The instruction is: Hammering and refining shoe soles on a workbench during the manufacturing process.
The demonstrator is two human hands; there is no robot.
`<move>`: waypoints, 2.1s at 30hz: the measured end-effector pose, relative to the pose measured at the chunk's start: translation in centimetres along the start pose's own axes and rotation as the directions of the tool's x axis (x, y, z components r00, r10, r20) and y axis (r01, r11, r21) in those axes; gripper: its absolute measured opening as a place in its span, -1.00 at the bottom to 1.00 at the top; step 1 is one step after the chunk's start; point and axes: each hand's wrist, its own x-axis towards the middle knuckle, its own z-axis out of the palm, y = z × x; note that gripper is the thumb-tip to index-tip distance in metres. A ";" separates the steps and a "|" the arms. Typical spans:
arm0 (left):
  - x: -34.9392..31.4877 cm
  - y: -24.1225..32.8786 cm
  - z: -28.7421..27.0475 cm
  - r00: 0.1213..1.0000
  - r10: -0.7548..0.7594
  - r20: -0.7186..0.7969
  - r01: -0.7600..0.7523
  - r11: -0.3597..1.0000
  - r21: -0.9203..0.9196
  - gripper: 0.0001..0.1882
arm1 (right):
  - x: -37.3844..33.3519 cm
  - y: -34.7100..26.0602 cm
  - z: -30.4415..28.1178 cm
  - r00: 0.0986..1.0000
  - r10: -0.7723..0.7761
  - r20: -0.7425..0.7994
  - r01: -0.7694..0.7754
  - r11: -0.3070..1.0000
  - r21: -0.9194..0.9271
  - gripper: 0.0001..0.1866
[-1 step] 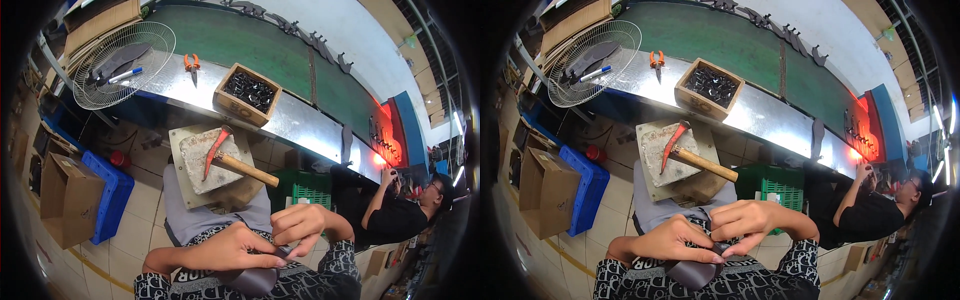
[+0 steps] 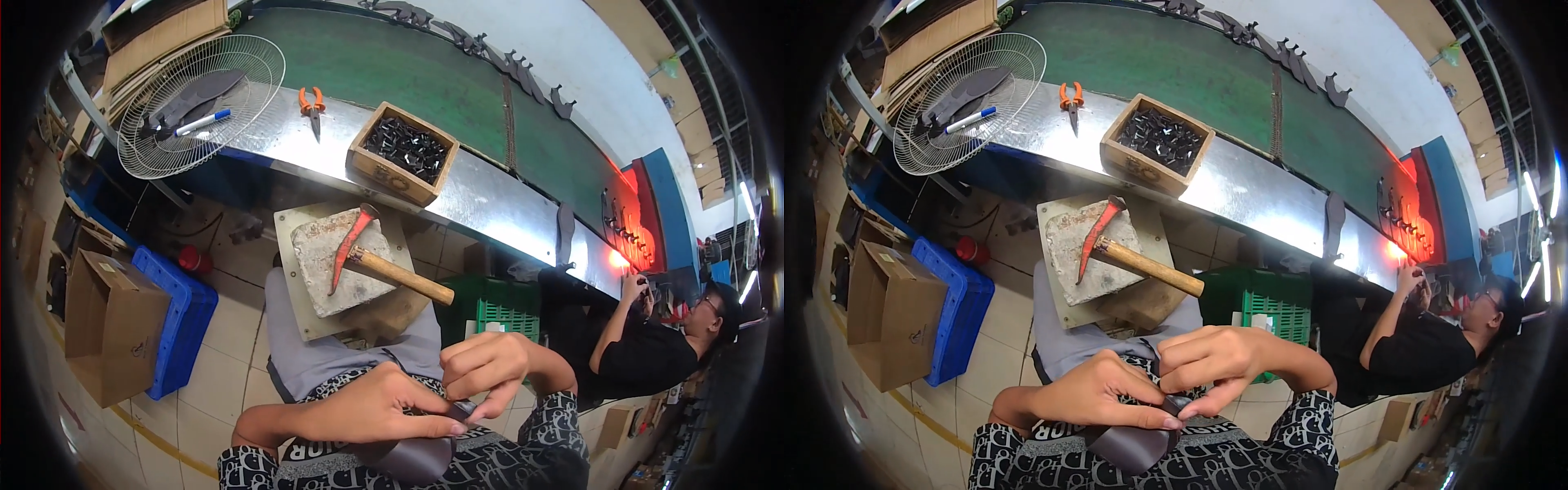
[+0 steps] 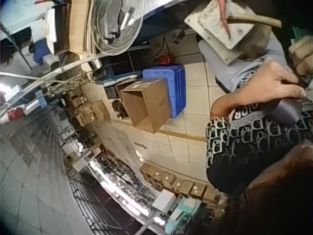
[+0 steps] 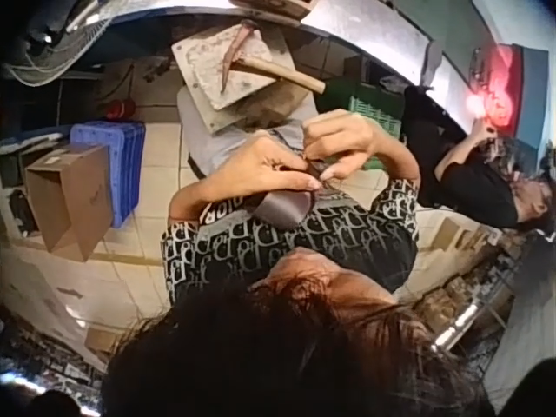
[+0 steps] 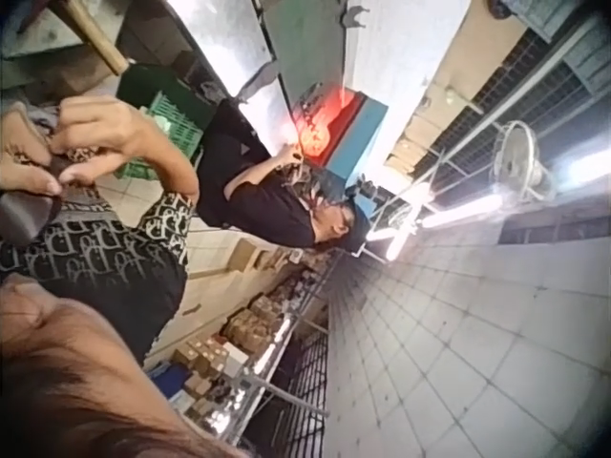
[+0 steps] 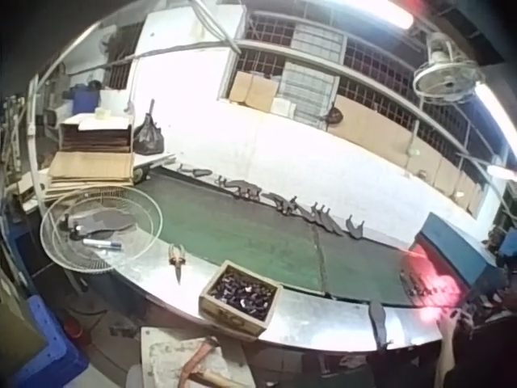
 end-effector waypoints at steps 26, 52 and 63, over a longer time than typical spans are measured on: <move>0.1 -0.6 -0.3 0.984 -0.152 -0.093 0.150 0.988 -0.028 -0.86 | -1.7 3.4 2.3 0.952 -0.154 -0.266 0.133 0.986 -0.097 -0.76; 0.5 -1.8 0.5 0.990 0.130 -0.058 -0.130 0.992 0.003 -0.74 | -1.0 3.3 2.3 0.970 -0.188 -0.156 0.203 0.975 0.085 -0.68; 0.1 -2.6 0.3 0.986 -0.044 -0.162 0.034 0.997 -0.067 -0.74 | -2.3 4.3 1.1 0.987 -0.042 -0.153 0.056 0.994 0.092 -0.56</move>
